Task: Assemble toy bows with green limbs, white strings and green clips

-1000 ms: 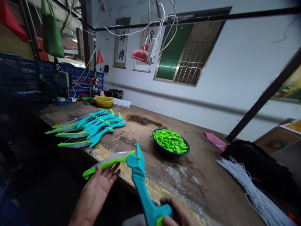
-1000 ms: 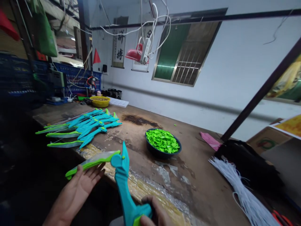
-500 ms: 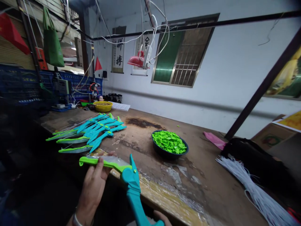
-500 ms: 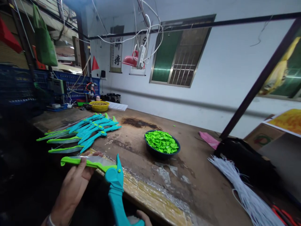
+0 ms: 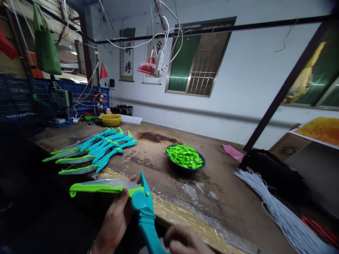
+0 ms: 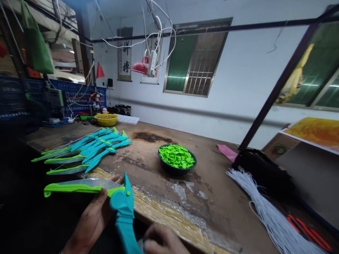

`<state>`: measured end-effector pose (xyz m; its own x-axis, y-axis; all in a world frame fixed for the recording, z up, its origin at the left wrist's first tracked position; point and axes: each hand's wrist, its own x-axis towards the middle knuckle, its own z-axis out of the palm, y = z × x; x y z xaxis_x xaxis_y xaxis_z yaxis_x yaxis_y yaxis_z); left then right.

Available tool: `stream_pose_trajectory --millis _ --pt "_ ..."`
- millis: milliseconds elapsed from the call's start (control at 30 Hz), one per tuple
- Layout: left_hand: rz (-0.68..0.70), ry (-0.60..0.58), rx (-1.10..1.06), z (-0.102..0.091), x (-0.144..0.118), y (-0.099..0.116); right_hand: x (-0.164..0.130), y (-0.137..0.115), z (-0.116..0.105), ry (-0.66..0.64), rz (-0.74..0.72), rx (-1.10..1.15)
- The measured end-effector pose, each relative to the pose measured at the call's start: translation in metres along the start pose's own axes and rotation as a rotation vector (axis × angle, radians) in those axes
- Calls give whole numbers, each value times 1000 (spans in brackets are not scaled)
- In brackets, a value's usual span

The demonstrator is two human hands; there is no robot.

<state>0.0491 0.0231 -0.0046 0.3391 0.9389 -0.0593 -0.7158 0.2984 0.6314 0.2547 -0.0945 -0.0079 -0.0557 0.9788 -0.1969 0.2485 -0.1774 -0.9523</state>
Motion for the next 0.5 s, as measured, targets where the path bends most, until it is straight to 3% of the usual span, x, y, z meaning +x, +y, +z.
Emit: stream_pose_trajectory --millis 100,200,367,500 --pt "-34 -21 -1 11 -6 -7 25 -47 0 44 -66 174" --pt "-65 -43 -44 14 -10 -10 51 -69 6 1 -53 315" --pt "-91 -108 -43 7 -13 3 67 -64 16 -202 -30 549" --pt "50 -229 -3 11 -18 20 63 -62 26 -265 -7 656"
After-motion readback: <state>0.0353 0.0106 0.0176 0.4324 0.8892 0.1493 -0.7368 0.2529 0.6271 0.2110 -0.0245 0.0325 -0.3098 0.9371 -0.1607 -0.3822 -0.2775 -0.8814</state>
